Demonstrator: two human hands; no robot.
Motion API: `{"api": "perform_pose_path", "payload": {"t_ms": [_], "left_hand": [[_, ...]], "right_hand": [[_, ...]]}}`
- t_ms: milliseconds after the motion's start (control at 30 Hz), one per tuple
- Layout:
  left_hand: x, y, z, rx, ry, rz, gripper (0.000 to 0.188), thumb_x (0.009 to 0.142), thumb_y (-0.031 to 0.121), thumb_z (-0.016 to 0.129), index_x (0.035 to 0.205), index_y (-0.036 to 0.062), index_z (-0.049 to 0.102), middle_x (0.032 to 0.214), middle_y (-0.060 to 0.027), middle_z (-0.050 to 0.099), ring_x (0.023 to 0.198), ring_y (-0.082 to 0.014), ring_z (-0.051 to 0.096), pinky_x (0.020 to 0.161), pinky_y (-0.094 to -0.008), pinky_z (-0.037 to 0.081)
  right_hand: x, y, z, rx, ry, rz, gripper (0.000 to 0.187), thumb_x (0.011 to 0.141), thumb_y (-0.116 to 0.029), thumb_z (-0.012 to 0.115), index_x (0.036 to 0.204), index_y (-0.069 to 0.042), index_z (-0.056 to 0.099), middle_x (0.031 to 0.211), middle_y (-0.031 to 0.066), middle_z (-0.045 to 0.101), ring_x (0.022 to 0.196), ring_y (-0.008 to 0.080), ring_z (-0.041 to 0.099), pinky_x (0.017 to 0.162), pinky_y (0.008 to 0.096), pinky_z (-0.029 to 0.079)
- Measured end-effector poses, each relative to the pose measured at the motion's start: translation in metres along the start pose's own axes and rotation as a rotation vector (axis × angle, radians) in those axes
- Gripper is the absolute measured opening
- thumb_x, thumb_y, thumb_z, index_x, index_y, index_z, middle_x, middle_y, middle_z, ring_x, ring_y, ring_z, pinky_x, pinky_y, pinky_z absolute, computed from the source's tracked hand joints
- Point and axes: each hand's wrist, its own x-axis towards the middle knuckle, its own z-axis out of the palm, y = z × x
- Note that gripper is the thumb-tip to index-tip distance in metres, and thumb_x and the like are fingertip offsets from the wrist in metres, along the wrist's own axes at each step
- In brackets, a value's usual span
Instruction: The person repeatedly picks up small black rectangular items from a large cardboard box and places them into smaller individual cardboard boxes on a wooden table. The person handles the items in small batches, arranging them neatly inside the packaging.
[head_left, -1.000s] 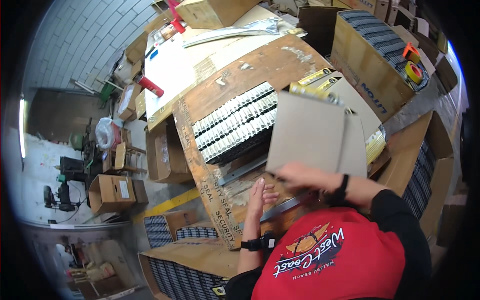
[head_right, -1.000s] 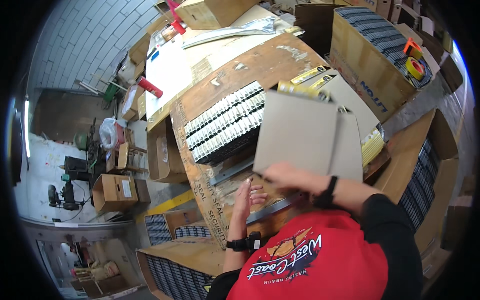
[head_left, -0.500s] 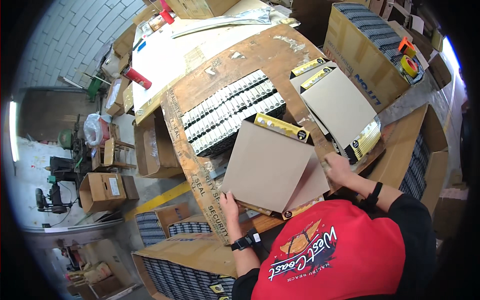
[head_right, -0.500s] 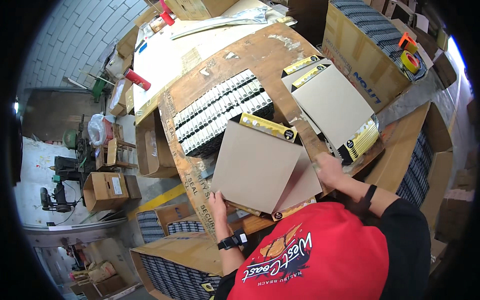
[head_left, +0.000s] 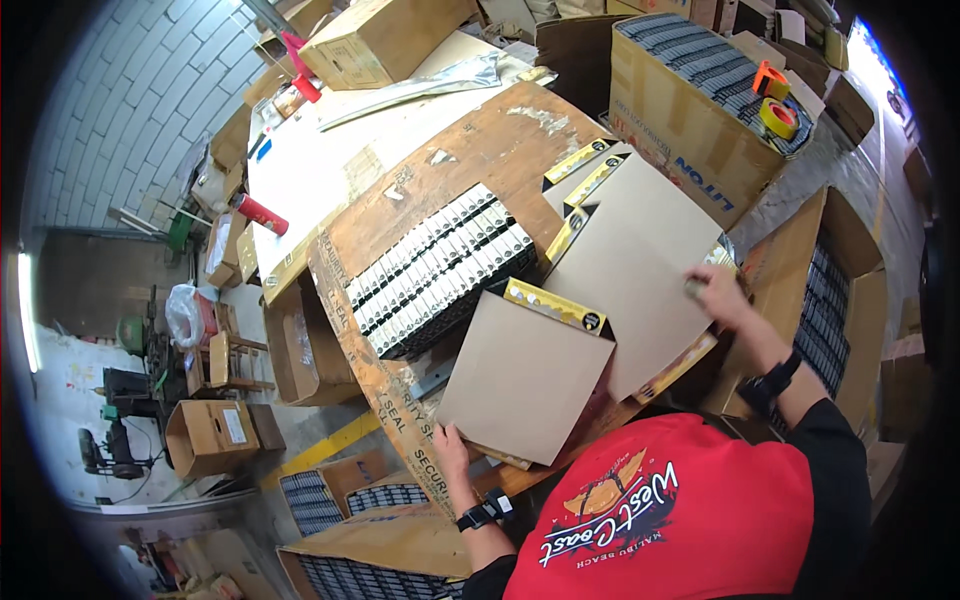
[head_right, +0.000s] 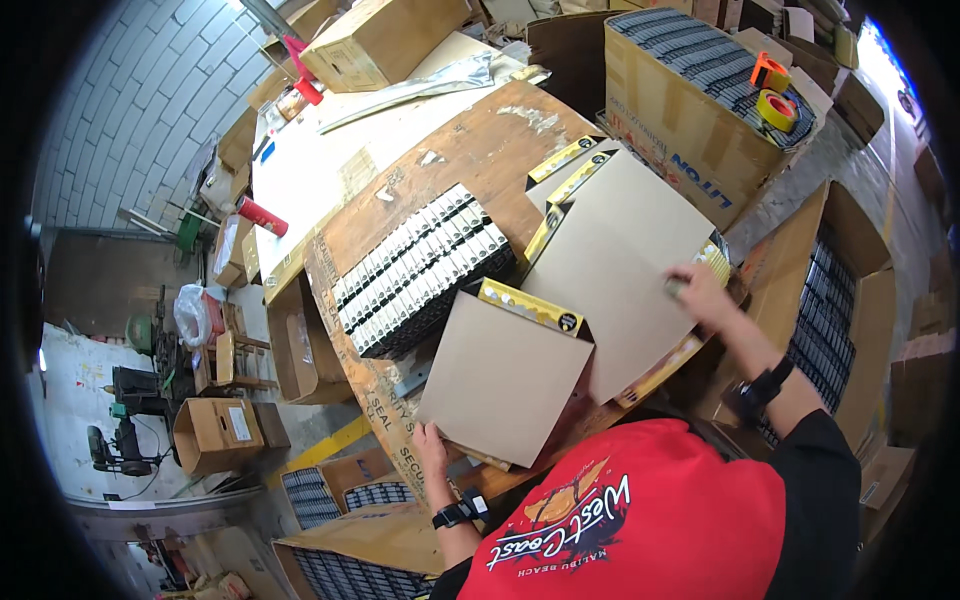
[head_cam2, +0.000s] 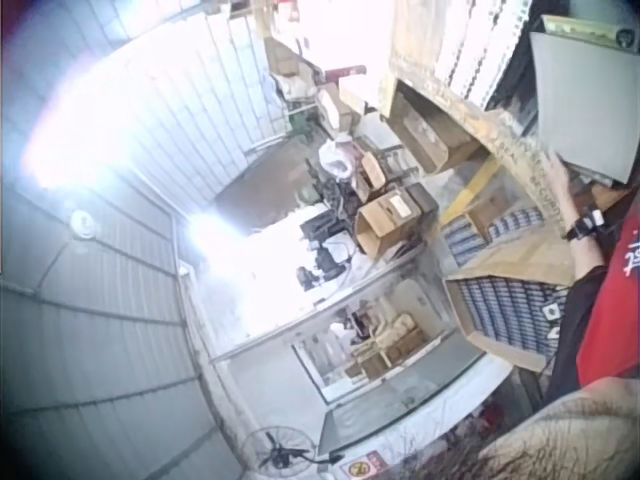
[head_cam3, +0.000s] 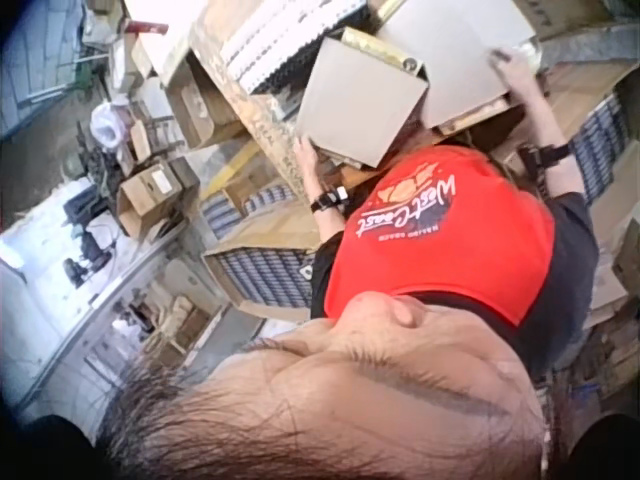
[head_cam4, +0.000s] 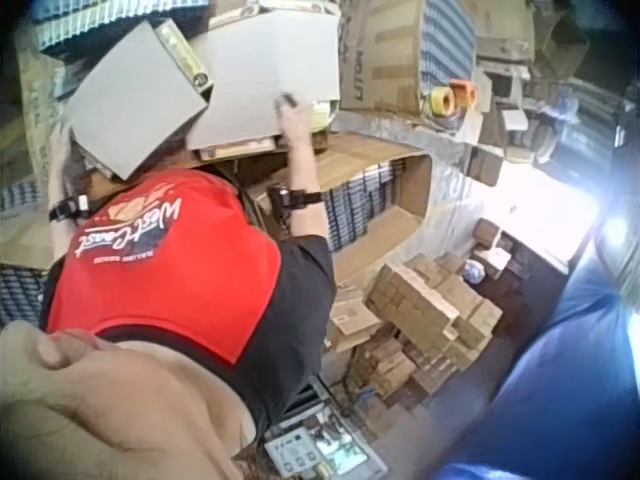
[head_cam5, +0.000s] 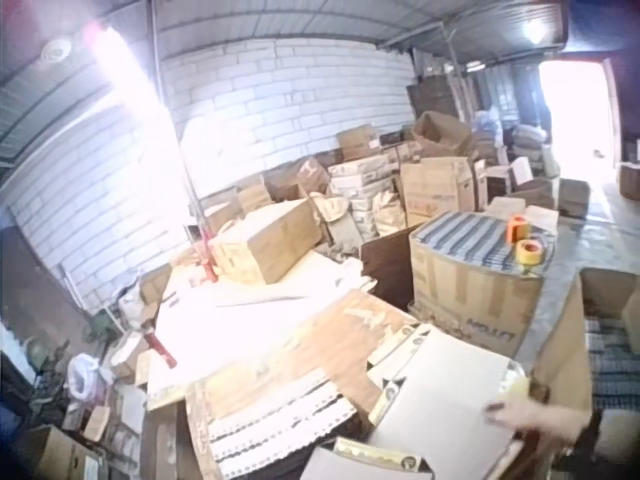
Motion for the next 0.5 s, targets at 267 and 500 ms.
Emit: {"api": "perform_pose_path", "payload": {"t_ms": [267, 500], "left_hand": [[-0.008, 0.091, 0.02, 0.714, -0.023, 0.029, 0.034, 0.087, 0.023, 0.045, 0.102, -0.0053, 0.054, 0.099, -0.0279, 0.06, 0.089, -0.043, 0.058, 0.08, -0.0456, 0.046], [-0.001, 0.085, 0.045, 1.015, 0.129, 0.029, 0.03, 0.085, 0.026, 0.049, 0.098, -0.0012, 0.053, 0.095, -0.0253, 0.06, 0.086, -0.0413, 0.06, 0.076, -0.0494, 0.048]], "right_hand": [[0.099, 0.071, -0.071, -0.744, 0.449, 0.001, 0.028, 0.075, -0.002, 0.055, 0.103, -0.001, 0.06, 0.091, 0.0134, 0.063, 0.085, 0.0274, 0.061, 0.076, 0.0362, 0.048], [0.063, -0.085, 0.117, -0.467, -0.232, -0.219, 0.036, 0.071, -0.012, 0.057, 0.106, -0.004, 0.057, 0.099, 0.018, 0.06, 0.093, 0.0332, 0.059, 0.079, 0.0396, 0.049]]}}
